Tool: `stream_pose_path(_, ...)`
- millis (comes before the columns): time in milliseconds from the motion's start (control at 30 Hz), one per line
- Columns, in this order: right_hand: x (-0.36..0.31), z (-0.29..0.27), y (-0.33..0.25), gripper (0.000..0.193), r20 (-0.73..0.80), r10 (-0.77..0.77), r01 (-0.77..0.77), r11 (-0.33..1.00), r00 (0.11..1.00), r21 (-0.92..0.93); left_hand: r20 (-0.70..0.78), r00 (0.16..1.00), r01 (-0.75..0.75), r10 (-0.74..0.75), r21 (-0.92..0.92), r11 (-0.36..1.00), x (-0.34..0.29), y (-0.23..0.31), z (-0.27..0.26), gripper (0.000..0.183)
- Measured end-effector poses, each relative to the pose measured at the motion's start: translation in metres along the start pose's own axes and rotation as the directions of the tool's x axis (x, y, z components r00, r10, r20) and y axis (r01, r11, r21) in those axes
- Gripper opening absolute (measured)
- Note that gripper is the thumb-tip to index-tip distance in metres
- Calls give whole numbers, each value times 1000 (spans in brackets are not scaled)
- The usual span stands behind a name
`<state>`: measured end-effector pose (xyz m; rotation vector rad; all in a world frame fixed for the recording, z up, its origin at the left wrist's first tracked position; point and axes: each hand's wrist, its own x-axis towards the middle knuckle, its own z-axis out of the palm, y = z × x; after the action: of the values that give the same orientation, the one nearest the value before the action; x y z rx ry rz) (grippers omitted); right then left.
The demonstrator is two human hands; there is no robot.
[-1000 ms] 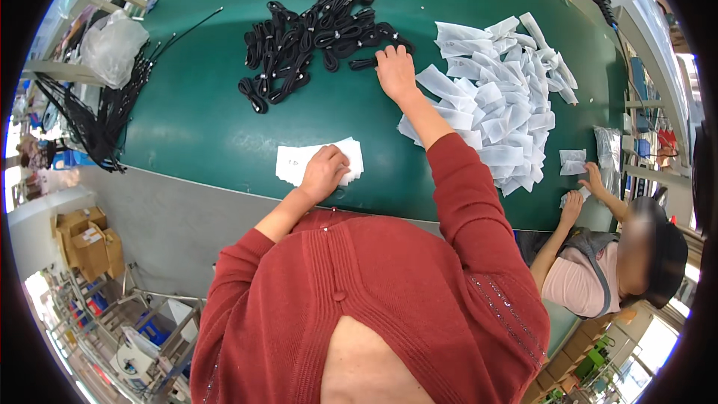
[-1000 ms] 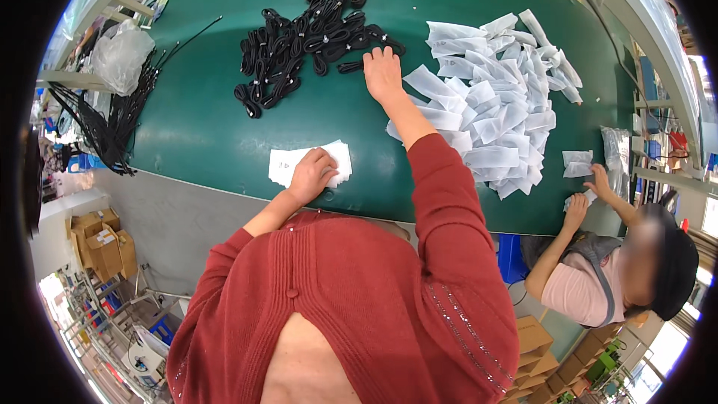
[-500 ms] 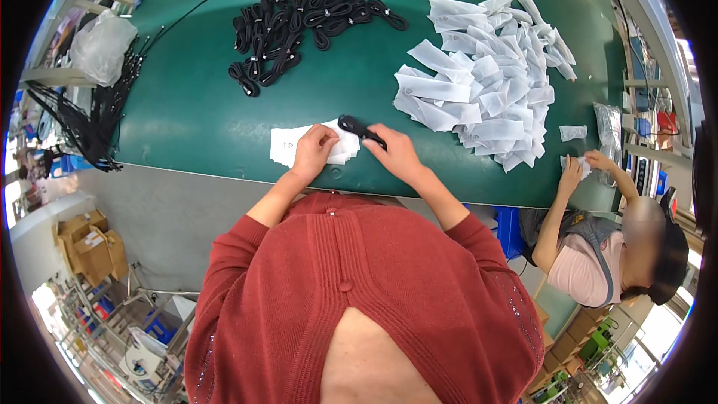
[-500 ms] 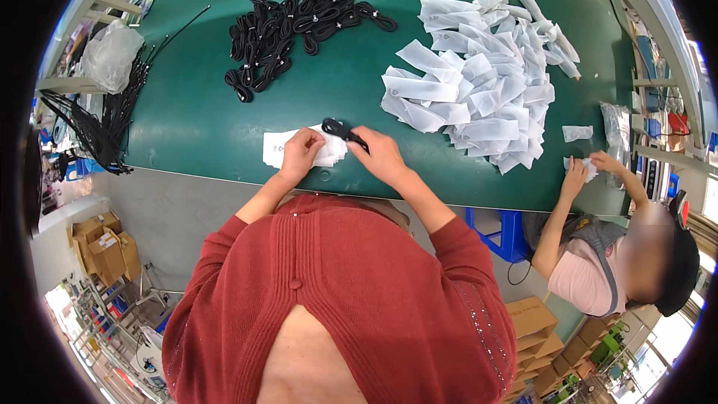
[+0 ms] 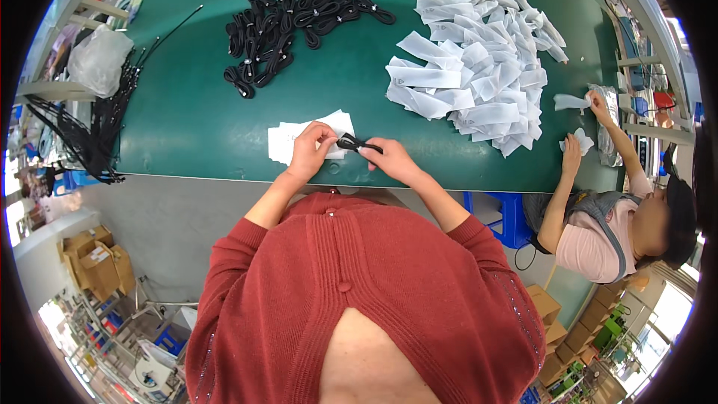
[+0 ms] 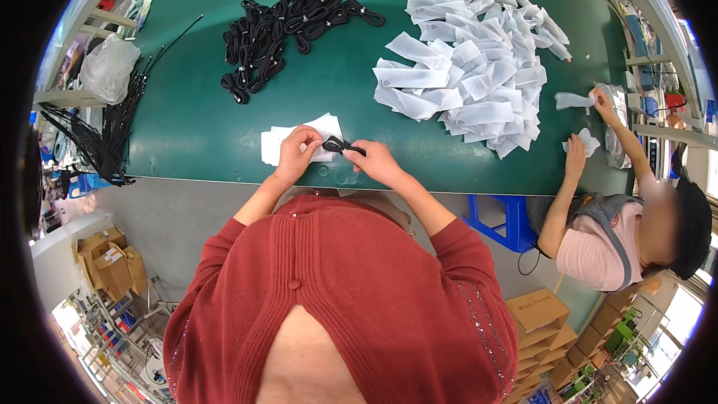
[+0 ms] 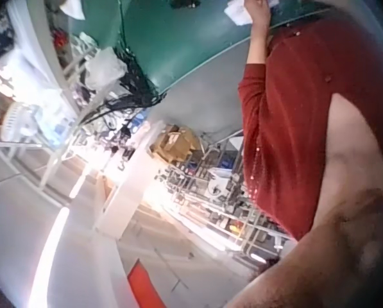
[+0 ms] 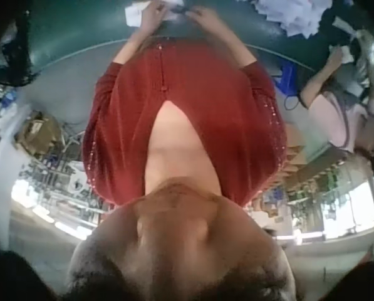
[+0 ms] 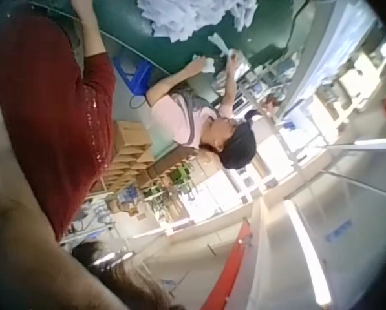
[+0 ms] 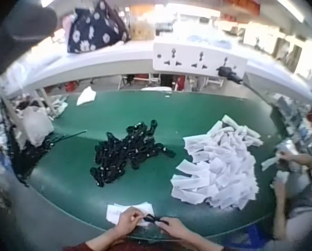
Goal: The person repeatedly picks up black cables from a pile on a green table, places each cable into a small white paper sleeve, and sets the packaged unit aside. The person continues this one-at-a-time packaging process throughout the clip.
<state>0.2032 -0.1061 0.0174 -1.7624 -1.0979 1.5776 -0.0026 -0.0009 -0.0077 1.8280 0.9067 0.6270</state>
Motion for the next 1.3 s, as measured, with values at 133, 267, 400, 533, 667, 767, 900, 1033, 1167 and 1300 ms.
stream_pose_path(133, -1, 6, 6, 31, 63, 103, -119, 932, 993, 343, 3, 998, -58, 58, 0, 998, -1, 5, -4, 9)
stream_pose_path(267, -10, 17, 1, 30, -178, -410, 359, 897, 895, -260, 8, 1000, -18, 18, -19, 1000, -2, 7, -5, 10)
stream_pose_path(400, -5, 19, 3, 31, -191, -452, 382, 869, 871, -314, 50, 983, -183, 177, 143, 973, 1, 18, -9, 11)
stream_pose_path(533, 2, 27, -12, 29, -285, -339, 317, 941, 897, -121, 33, 972, -235, 233, 193, 953, 6, 32, -9, 11)
stream_pose_path(667, 2, 27, -23, 29, -364, -464, 491, 871, 807, -22, -83, 986, -139, 148, 96, 986, 16, 37, -13, 7)
stream_pose_path(767, 2, 18, -31, 31, -360, -579, 609, 792, 731, -40, -60, 998, 2, -7, -92, 996, 27, 43, -20, 3)
stream_pose_path(900, -1, 9, -53, 32, -466, -603, 659, 750, 647, -55, 60, 992, 123, -109, -375, 919, 34, 51, -19, 11)
stream_pose_path(1033, 9, -2, -65, 22, -470, -670, 613, 733, 574, -296, 103, 992, 109, -68, -463, 879, 52, 74, -8, 11)
stream_pose_path(1167, 19, -47, -63, 10, -592, -664, 528, 738, 457, -419, -2, 1000, 16, -18, -337, 941, 60, 67, -4, 12)
stream_pose_path(1300, 27, -107, -55, 16, -674, -682, 240, 731, 284, -638, 35, 997, -73, 68, 173, 982, 30, 21, -15, 23)
